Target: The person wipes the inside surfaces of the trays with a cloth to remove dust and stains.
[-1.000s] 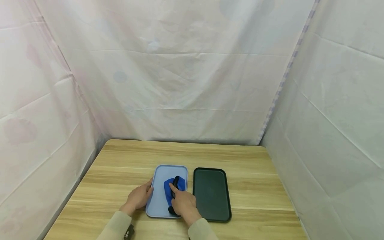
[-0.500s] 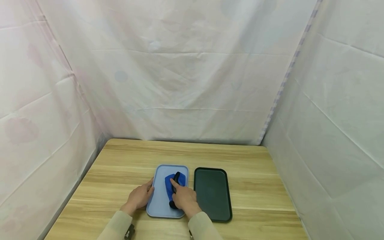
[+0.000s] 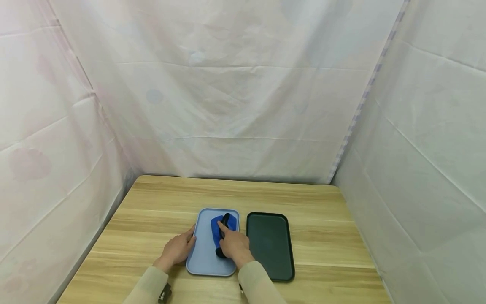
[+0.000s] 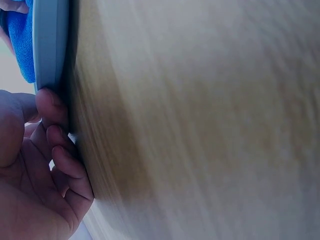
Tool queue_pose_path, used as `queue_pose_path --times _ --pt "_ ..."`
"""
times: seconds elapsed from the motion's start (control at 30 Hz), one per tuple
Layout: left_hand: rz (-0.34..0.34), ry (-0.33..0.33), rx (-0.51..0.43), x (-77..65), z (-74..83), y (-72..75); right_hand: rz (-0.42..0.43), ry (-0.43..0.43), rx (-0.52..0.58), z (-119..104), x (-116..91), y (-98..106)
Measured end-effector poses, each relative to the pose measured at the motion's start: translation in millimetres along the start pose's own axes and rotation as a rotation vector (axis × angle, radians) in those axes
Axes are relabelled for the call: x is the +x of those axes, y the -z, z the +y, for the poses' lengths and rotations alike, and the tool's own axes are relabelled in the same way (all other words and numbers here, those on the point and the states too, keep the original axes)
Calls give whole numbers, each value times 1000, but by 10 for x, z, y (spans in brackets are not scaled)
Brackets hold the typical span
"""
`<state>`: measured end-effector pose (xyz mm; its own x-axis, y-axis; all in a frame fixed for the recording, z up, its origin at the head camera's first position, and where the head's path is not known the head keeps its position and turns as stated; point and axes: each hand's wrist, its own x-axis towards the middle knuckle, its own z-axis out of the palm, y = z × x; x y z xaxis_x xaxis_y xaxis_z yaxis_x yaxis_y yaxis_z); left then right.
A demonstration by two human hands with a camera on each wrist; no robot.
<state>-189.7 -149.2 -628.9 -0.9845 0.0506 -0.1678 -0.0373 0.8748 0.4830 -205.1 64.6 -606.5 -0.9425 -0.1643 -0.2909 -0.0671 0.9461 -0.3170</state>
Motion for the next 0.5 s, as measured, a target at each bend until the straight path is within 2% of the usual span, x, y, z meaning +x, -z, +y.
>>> queue_pose_path --times 0.5 --pt "1 1 -12 14 -15 -35 9 -2 16 38 153 48"
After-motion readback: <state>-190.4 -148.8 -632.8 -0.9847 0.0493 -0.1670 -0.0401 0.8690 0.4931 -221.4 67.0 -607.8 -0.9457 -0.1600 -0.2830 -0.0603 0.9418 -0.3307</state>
